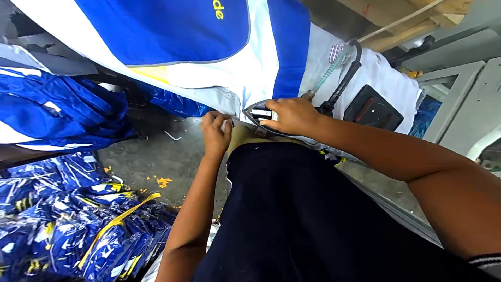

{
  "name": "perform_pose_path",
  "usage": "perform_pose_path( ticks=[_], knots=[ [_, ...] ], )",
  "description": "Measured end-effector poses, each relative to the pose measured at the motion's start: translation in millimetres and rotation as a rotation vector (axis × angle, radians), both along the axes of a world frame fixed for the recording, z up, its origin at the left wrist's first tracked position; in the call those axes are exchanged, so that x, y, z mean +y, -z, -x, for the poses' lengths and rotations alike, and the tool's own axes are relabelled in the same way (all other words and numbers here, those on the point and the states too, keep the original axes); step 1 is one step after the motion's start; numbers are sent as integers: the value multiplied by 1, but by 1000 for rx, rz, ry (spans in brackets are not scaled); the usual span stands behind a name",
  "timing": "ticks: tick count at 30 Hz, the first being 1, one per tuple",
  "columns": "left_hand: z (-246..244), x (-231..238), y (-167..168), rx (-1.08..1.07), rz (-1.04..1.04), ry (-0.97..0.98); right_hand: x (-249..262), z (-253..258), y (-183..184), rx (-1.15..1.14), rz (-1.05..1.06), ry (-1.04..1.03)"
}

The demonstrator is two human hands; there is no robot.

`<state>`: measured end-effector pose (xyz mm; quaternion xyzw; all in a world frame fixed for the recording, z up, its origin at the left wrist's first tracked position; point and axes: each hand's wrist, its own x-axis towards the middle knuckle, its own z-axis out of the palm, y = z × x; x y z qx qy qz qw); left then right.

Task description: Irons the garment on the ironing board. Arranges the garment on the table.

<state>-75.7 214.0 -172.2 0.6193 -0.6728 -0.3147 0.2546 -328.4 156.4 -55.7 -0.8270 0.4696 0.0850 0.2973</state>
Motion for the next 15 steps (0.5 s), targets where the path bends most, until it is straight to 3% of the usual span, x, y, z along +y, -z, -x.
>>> perform_pose_path(
  ticks=[6, 9, 12, 15],
  knots=[
    [-67, 29, -15, -37, -77, -385, 14, 45, 10, -51, 76, -104],
    [-73, 39, -17, 17, -106, -569, 12, 38, 8, -26, 89, -94],
    [-60, 34, -19, 62, -110, -590, 5, 10, 2, -13, 23, -61],
    [-43, 24, -16, 73, -44, -486, 3, -8, 2, -51, 22, -93]
  ],
)
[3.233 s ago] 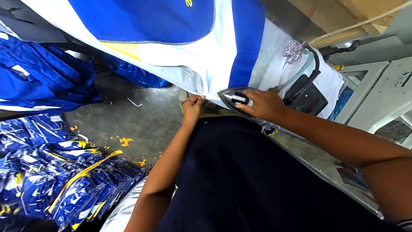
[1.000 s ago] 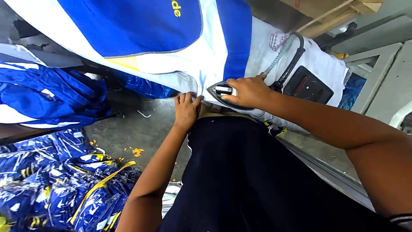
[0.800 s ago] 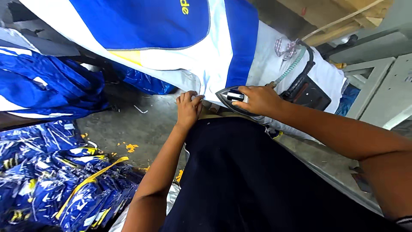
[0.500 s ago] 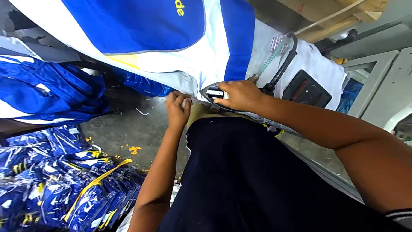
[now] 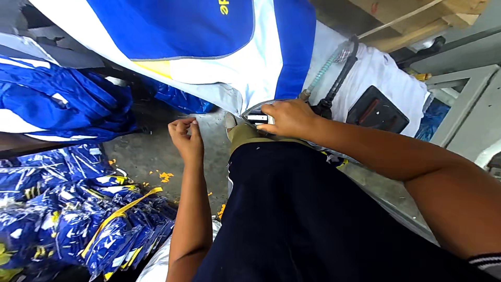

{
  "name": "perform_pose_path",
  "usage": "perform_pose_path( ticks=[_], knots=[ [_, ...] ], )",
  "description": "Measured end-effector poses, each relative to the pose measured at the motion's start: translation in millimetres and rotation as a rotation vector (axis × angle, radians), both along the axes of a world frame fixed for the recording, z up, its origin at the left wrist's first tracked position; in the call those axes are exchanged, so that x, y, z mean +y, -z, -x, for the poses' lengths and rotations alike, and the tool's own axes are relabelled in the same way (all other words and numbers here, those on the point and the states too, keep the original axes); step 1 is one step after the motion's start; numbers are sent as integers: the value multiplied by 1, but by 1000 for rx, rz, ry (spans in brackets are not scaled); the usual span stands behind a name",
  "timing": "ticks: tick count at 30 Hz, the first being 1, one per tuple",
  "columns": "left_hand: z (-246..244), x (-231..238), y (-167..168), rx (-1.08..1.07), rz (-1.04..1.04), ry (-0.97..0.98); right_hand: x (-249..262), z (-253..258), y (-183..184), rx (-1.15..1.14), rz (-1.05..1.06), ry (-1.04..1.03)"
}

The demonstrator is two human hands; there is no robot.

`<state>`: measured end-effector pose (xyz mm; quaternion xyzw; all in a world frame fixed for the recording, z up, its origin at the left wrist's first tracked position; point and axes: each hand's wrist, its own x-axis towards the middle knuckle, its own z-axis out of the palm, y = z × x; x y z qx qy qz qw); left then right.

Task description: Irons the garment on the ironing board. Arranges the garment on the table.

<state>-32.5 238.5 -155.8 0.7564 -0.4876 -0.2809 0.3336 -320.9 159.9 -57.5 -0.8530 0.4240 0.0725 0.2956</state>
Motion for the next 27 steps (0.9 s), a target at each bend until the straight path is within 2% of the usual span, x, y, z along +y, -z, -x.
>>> perform_pose_path(
  ticks=[3, 6, 11, 15, 18, 23, 27],
  knots=[
    [9, -5, -1, -70, 69, 110, 3, 6, -3, 22, -36, 8],
    [7, 0, -1, -100, 76, 99, 12, 30, -2, 40, -31, 73],
    [4, 20, 6, -54, -31, 54, 32, 87, 2, 85, 1, 217],
    [18, 19, 10, -59, 6, 141, 40, 109, -2, 125, -17, 299],
    [37, 7, 4, -120, 61, 326, 34, 116, -7, 139, -80, 395],
    [90, -16, -4, -195, 201, 795, 11, 106, -24, 89, -73, 596],
    [134, -29, 0, -327, 65, 1084, -28, 77, -17, 88, -56, 724]
  ],
)
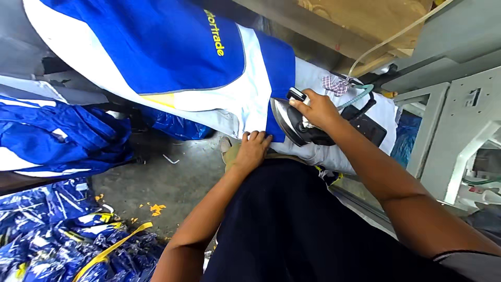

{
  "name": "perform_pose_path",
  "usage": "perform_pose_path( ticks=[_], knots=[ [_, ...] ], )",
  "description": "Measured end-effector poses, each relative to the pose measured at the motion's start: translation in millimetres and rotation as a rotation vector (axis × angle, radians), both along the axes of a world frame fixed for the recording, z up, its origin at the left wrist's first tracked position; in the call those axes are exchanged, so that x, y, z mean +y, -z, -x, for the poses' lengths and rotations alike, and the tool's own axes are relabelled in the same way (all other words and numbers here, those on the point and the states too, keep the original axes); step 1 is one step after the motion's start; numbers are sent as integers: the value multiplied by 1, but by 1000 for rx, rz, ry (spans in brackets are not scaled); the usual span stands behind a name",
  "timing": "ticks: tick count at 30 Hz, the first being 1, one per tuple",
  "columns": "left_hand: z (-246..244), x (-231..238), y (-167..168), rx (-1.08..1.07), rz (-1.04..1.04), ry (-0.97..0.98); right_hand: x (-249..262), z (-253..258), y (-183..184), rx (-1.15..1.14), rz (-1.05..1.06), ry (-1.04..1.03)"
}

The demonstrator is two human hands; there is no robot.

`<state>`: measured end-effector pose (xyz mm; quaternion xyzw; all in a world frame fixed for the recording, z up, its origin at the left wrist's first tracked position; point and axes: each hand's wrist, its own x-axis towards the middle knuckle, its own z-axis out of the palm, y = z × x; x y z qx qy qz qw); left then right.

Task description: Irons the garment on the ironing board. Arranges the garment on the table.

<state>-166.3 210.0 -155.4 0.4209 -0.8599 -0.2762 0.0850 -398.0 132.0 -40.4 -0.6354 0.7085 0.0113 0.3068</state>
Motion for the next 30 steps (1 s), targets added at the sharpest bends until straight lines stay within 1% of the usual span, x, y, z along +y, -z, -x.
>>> perform_pose_path(
  ticks=[3, 4, 7, 11, 13, 14, 16, 18, 20, 22, 24, 27, 30],
  knots=[
    [16, -3, 0, -217, -111, 77, -29, -27, 8, 54, 10, 18],
    [17, -3, -1, -248, -119, 84, -39, -37, 8, 75, 17, 22],
    [14, 6, 0, -245, -111, 89, -67, -62, 9, 91, 52, 59],
    [16, 6, -2, -289, -108, 109, -119, -82, 6, 92, 115, 122],
    [13, 10, 0, -235, -92, 95, -126, -86, 5, 102, 110, 131],
    [9, 13, 1, -156, -77, 60, -121, -87, 5, 102, 107, 115],
    [-7, 16, -3, 53, -14, -87, -100, -83, 6, 96, 97, 34],
    [-33, 20, -12, 158, 16, -310, -73, -70, 8, 106, 59, -49],
    [-71, 24, -18, 143, 9, -546, -55, -53, 8, 124, 28, -44],
    [-113, 31, -18, 84, 5, -763, -49, -38, 8, 144, 34, 41],
    [-150, 40, -19, 31, 26, -935, -45, -33, 7, 156, 38, 93],
    [-174, 45, -28, 19, 47, -1081, -33, -32, 6, 150, -12, -10],
    [-169, 35, -35, 35, 70, -1078, -31, -22, 11, 134, 5, -97]
  ],
)
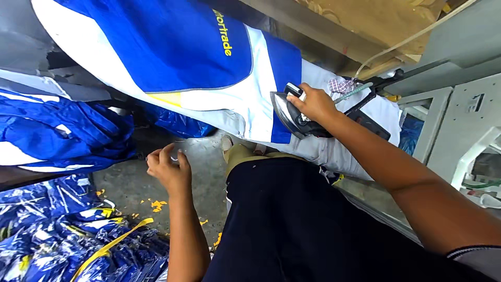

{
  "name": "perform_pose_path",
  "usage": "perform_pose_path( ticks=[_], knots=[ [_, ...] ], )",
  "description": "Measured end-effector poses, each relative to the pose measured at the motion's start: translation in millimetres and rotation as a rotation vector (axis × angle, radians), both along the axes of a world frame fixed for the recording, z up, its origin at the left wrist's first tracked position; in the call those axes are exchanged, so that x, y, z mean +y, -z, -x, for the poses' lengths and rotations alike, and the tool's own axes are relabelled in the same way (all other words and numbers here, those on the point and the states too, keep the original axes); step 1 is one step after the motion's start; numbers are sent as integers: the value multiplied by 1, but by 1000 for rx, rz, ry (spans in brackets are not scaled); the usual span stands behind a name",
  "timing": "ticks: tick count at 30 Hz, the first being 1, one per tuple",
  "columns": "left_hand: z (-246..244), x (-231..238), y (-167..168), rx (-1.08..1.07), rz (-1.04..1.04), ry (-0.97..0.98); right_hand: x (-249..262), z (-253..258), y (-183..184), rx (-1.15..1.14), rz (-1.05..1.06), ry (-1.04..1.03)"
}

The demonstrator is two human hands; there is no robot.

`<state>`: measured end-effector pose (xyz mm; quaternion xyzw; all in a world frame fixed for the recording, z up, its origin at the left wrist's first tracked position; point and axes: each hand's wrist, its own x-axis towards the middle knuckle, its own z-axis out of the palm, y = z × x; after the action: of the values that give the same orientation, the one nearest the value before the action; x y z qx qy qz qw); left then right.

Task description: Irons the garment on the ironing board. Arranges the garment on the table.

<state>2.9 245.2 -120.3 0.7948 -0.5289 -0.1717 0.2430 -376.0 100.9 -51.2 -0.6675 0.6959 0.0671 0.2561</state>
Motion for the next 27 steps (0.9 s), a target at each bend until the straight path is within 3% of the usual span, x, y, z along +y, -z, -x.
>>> perform_pose_path(
  ticks=[10, 19, 27],
  knots=[
    [95, -16, 20, 107, 10, 510, 22, 37, -13, -59, -102, 30],
    [88, -27, 39, 153, -80, 543, 86, 147, -57, -73, -100, 209],
    [87, -51, 27, 74, -30, 567, 97, 221, -35, 107, 11, 397]
  ],
)
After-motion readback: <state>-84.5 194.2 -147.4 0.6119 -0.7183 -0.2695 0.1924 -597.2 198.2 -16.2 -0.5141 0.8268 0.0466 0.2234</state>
